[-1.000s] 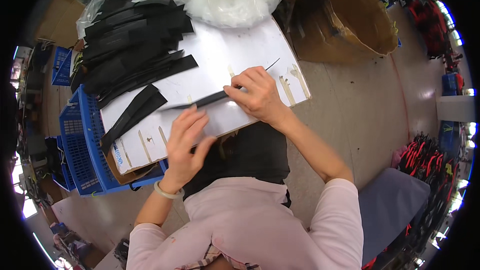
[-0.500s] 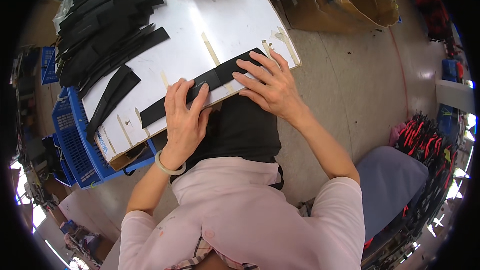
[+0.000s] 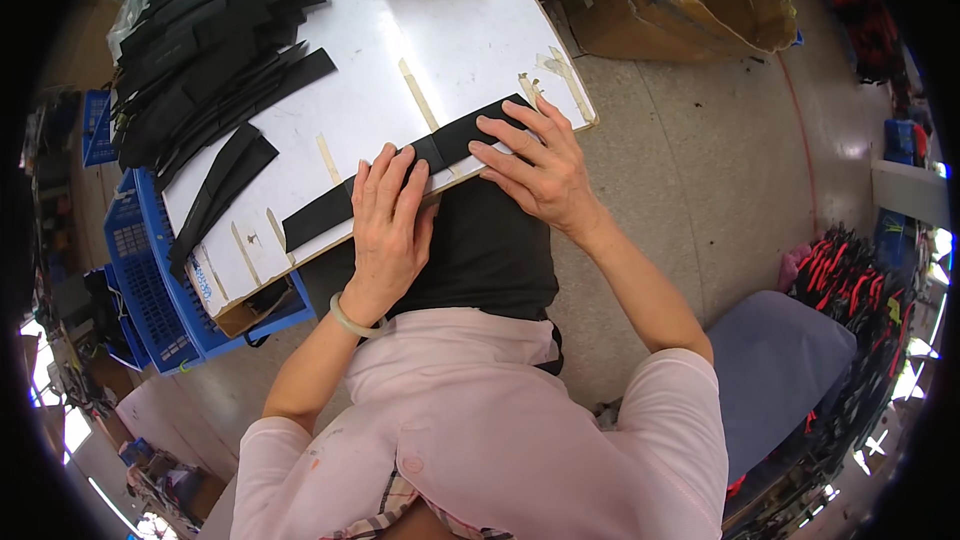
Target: Sticking small white labels onto black nylon straps at a factory assembly bench.
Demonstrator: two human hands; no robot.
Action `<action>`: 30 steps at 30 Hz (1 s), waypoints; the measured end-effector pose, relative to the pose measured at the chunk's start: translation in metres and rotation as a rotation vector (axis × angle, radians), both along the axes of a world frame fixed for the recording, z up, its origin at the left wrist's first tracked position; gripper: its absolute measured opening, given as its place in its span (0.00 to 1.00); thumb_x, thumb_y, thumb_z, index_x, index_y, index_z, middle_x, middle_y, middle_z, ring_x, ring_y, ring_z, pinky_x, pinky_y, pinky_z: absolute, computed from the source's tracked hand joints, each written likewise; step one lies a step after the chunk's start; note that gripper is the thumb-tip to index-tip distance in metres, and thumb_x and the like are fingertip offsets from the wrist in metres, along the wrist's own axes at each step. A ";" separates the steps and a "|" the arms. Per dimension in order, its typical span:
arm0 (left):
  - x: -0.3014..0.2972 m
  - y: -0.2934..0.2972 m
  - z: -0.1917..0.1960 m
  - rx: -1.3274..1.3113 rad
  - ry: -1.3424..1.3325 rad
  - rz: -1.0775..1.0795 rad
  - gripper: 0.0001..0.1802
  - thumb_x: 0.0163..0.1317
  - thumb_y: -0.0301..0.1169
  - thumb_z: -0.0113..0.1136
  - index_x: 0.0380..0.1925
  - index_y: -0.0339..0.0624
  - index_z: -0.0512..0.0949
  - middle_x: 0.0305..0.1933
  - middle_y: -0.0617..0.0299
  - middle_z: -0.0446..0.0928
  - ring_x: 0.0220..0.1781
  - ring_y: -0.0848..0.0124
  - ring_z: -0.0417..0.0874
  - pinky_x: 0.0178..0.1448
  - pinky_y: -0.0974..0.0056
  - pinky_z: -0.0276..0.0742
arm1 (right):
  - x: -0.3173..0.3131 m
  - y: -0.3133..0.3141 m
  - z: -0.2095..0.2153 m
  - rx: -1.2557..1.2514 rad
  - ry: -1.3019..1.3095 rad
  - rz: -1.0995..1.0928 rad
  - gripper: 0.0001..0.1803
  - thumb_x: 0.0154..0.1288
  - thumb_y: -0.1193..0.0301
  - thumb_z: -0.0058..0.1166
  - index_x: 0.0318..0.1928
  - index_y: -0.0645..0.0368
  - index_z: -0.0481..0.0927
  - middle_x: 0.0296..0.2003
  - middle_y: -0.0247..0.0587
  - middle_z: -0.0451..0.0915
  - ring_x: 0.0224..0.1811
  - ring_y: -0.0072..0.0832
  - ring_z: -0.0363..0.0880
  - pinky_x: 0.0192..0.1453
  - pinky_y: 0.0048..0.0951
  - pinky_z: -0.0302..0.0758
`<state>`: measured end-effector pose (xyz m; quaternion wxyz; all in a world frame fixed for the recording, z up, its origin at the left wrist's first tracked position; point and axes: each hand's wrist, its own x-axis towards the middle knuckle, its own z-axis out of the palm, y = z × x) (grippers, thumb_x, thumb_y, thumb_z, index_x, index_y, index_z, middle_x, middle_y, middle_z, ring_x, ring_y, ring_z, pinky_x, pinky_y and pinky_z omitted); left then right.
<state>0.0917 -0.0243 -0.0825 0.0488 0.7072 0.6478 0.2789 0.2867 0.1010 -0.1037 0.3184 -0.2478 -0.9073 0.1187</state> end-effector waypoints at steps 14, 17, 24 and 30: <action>0.020 0.000 -0.010 0.059 0.135 0.119 0.30 0.52 0.22 0.63 0.59 0.35 0.71 0.64 0.45 0.67 0.71 0.47 0.65 0.73 0.41 0.56 | -0.003 -0.001 -0.003 0.030 0.039 0.013 0.17 0.53 0.67 0.67 0.46 0.47 0.87 0.53 0.31 0.82 0.61 0.36 0.73 0.69 0.46 0.62; 0.023 -0.001 -0.016 0.057 0.219 0.142 0.29 0.56 0.25 0.60 0.59 0.29 0.69 0.66 0.42 0.65 0.73 0.45 0.62 0.74 0.42 0.54 | -0.003 -0.001 -0.005 0.038 0.024 0.008 0.17 0.53 0.67 0.67 0.46 0.46 0.87 0.53 0.31 0.82 0.62 0.36 0.73 0.69 0.46 0.62; 0.020 -0.002 -0.018 0.071 0.195 0.118 0.26 0.60 0.25 0.57 0.59 0.31 0.70 0.67 0.43 0.65 0.74 0.45 0.61 0.74 0.43 0.54 | -0.001 0.000 -0.010 0.049 0.025 0.003 0.17 0.54 0.66 0.67 0.46 0.45 0.87 0.53 0.30 0.82 0.62 0.36 0.72 0.70 0.46 0.62; 0.016 -0.004 -0.020 0.091 0.151 0.096 0.28 0.57 0.22 0.58 0.60 0.31 0.69 0.67 0.43 0.64 0.74 0.46 0.60 0.74 0.43 0.54 | -0.001 0.000 -0.009 0.048 0.023 0.007 0.17 0.54 0.67 0.68 0.47 0.45 0.87 0.54 0.30 0.82 0.63 0.35 0.72 0.70 0.46 0.61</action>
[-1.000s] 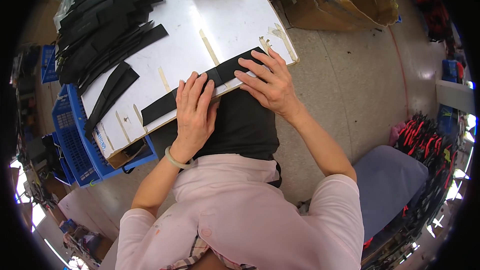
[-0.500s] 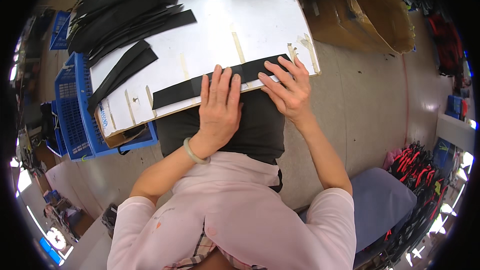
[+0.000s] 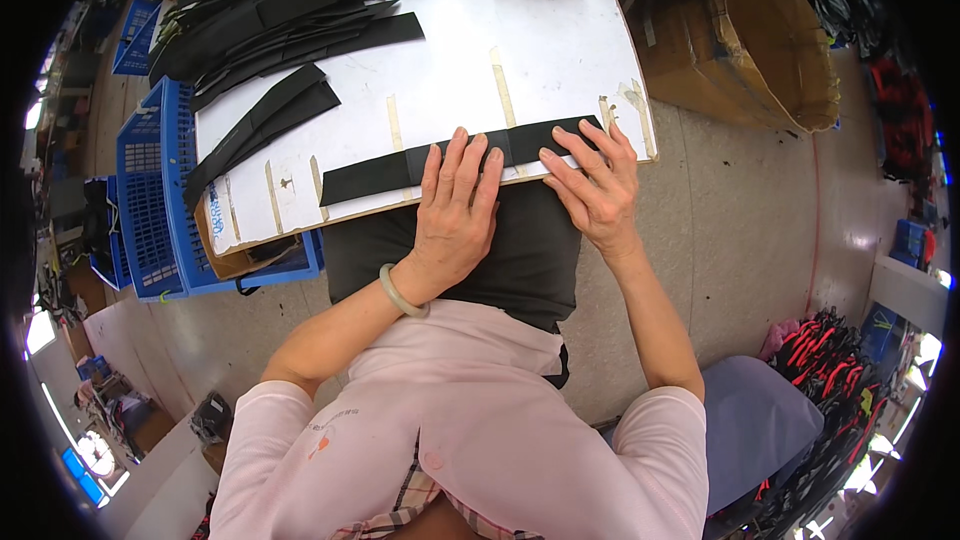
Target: Sticking small white labels onto black nylon straps at a factory assembly bench.
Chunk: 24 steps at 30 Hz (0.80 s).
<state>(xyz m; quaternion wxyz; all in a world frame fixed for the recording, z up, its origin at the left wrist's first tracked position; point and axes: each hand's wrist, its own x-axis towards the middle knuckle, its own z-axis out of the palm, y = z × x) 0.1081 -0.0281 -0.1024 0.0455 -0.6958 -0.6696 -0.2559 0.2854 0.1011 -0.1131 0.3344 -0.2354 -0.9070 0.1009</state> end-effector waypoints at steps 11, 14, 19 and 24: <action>0.001 0.001 -0.001 -0.001 -0.033 -0.016 0.34 0.52 0.20 0.59 0.62 0.32 0.67 0.68 0.44 0.63 0.73 0.45 0.61 0.74 0.43 0.54 | 0.002 0.000 0.005 -0.001 -0.013 -0.002 0.16 0.54 0.66 0.67 0.46 0.45 0.87 0.54 0.29 0.81 0.62 0.34 0.72 0.70 0.45 0.61; 0.000 0.000 0.000 -0.009 -0.051 -0.017 0.36 0.50 0.19 0.59 0.64 0.33 0.66 0.68 0.45 0.63 0.73 0.46 0.61 0.74 0.43 0.55 | -0.001 -0.001 0.007 -0.015 -0.011 -0.017 0.16 0.54 0.67 0.67 0.46 0.45 0.87 0.54 0.28 0.81 0.63 0.33 0.72 0.71 0.44 0.61; 0.000 0.001 0.001 -0.011 -0.047 -0.016 0.36 0.50 0.18 0.58 0.64 0.34 0.66 0.69 0.45 0.63 0.73 0.47 0.62 0.74 0.44 0.56 | -0.003 -0.003 0.009 -0.047 -0.009 -0.033 0.15 0.54 0.67 0.67 0.45 0.47 0.87 0.53 0.28 0.81 0.63 0.32 0.72 0.71 0.44 0.60; 0.000 0.000 0.003 -0.032 0.043 -0.008 0.26 0.61 0.26 0.49 0.61 0.32 0.69 0.67 0.41 0.66 0.73 0.45 0.63 0.74 0.45 0.57 | -0.007 -0.003 0.025 -0.098 0.035 -0.024 0.14 0.52 0.70 0.67 0.42 0.53 0.87 0.48 0.33 0.83 0.58 0.35 0.75 0.66 0.43 0.64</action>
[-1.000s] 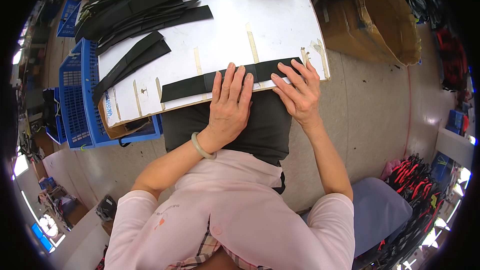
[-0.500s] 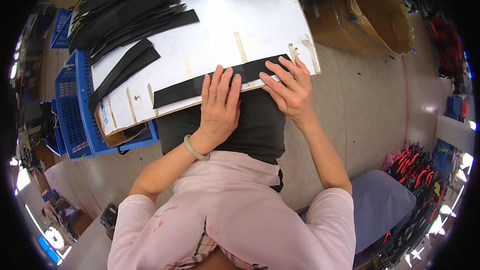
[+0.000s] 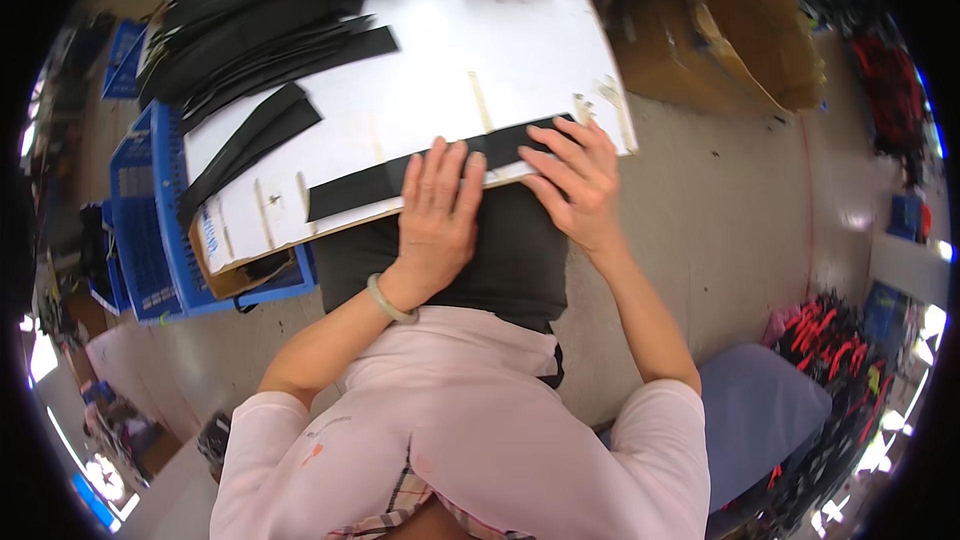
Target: Sticking small white labels onto black nylon straps at a factory assembly bench.
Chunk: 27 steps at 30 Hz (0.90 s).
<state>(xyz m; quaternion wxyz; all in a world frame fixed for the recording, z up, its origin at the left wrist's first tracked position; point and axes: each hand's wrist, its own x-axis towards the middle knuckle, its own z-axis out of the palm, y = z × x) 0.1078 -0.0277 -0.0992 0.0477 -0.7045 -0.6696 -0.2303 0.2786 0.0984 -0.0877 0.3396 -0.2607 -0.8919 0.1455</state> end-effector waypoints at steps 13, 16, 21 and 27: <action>0.000 -0.003 -0.013 0.043 -0.039 0.035 0.25 0.67 0.33 0.46 0.63 0.39 0.69 0.67 0.46 0.67 0.71 0.49 0.65 0.73 0.44 0.58 | -0.195 -0.042 0.021 -0.118 -0.278 0.507 0.17 0.43 0.69 0.71 0.35 0.57 0.81 0.34 0.35 0.78 0.41 0.33 0.74 0.47 0.33 0.67; 0.005 0.002 -0.012 0.019 -0.100 0.007 0.26 0.66 0.33 0.47 0.64 0.39 0.68 0.68 0.46 0.66 0.72 0.48 0.65 0.73 0.44 0.57 | -0.193 -0.037 0.020 -0.157 -0.283 0.518 0.19 0.41 0.68 0.72 0.35 0.56 0.80 0.33 0.36 0.77 0.40 0.33 0.75 0.46 0.34 0.67; -0.007 -0.021 -0.029 -0.004 -0.055 0.029 0.26 0.63 0.29 0.49 0.63 0.37 0.68 0.69 0.44 0.64 0.72 0.47 0.63 0.74 0.43 0.56 | -0.163 -0.011 0.044 -0.333 -0.187 0.406 0.17 0.45 0.66 0.72 0.36 0.54 0.80 0.31 0.34 0.79 0.41 0.33 0.78 0.46 0.36 0.71; 0.002 0.003 -0.002 0.004 0.077 -0.005 0.24 0.64 0.26 0.48 0.61 0.36 0.70 0.67 0.43 0.65 0.72 0.46 0.63 0.74 0.45 0.57 | -0.027 0.093 0.074 -0.484 -0.554 -0.141 0.17 0.47 0.65 0.71 0.36 0.57 0.82 0.28 0.33 0.81 0.32 0.27 0.80 0.39 0.32 0.76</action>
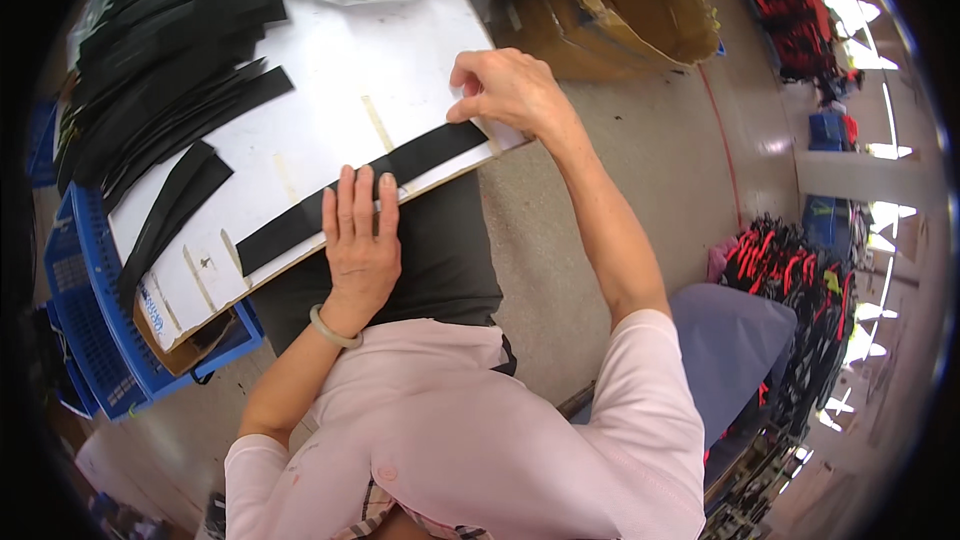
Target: Sticking small white labels onto black nylon straps at a factory assembly bench.
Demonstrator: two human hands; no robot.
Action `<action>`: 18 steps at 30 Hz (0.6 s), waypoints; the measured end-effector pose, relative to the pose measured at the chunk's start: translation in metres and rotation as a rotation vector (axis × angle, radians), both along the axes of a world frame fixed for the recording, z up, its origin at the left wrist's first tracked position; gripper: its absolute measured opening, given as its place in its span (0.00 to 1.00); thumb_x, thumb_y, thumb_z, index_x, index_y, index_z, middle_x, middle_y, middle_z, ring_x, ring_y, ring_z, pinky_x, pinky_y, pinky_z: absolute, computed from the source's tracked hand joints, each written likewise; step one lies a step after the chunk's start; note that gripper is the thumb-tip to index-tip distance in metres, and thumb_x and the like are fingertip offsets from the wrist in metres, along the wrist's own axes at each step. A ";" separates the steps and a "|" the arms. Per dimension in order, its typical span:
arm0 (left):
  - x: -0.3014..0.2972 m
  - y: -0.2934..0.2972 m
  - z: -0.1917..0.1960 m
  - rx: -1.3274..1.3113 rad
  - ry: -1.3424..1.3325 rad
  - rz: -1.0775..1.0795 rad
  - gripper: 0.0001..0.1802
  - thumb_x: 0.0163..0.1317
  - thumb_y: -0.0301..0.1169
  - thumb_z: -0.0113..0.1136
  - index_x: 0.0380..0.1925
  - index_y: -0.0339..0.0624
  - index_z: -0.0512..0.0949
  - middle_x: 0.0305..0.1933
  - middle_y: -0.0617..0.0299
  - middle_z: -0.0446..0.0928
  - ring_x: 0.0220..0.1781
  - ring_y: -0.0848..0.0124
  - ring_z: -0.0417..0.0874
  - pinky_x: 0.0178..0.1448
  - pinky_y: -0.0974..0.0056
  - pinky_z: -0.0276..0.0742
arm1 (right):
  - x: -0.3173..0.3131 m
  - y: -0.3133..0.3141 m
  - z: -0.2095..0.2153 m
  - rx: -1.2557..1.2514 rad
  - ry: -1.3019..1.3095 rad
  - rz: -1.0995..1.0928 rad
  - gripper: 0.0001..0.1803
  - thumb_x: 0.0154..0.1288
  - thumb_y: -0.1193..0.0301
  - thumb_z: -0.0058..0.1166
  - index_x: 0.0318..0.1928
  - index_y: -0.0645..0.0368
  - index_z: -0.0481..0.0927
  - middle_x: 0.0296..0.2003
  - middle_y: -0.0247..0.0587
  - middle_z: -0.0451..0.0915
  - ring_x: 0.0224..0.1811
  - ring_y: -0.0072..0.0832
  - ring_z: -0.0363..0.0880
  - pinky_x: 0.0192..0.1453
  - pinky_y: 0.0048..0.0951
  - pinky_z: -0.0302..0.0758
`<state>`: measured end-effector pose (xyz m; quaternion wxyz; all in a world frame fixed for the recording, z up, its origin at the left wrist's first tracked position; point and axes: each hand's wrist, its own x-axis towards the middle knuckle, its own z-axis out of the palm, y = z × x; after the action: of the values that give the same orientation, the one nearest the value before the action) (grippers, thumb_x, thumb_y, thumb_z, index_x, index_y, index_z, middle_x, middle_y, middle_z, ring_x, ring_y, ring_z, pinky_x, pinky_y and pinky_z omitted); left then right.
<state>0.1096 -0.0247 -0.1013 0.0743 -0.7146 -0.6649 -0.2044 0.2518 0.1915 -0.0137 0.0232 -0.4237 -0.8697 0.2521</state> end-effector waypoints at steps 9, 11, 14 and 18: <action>-0.016 -0.008 0.006 -0.005 -0.069 0.030 0.35 0.49 0.20 0.57 0.63 0.35 0.69 0.68 0.42 0.64 0.72 0.44 0.63 0.72 0.42 0.58 | 0.000 0.000 -0.032 0.027 0.085 0.174 0.17 0.43 0.63 0.68 0.29 0.55 0.74 0.24 0.35 0.73 0.30 0.33 0.74 0.36 0.36 0.71; -0.014 0.005 0.010 0.092 -0.251 0.005 0.28 0.48 0.22 0.59 0.55 0.41 0.75 0.60 0.45 0.69 0.62 0.50 0.71 0.63 0.47 0.66 | 0.015 0.001 -0.035 0.002 0.070 0.097 0.16 0.41 0.66 0.69 0.26 0.55 0.72 0.22 0.34 0.70 0.27 0.29 0.71 0.31 0.33 0.69; -0.019 0.016 0.021 0.012 -0.415 -0.078 0.19 0.49 0.22 0.61 0.45 0.44 0.79 0.51 0.52 0.72 0.54 0.54 0.73 0.57 0.53 0.68 | 0.037 0.002 -0.033 -0.264 0.234 -0.109 0.13 0.41 0.76 0.68 0.27 0.57 0.75 0.21 0.25 0.66 0.26 0.16 0.65 0.30 0.21 0.65; -0.053 0.000 0.053 -0.025 -0.541 -0.165 0.20 0.45 0.17 0.62 0.42 0.44 0.80 0.45 0.54 0.71 0.47 0.55 0.73 0.52 0.57 0.72 | 0.040 0.004 -0.036 -0.488 0.423 -0.187 0.13 0.47 0.77 0.68 0.35 0.62 0.81 0.26 0.26 0.74 0.29 0.14 0.68 0.35 0.18 0.66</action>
<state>0.0571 -0.0249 -0.0482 -0.1314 -0.6866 -0.6027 -0.3848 0.2914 0.1952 -0.0499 0.1238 -0.4329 -0.7170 0.5321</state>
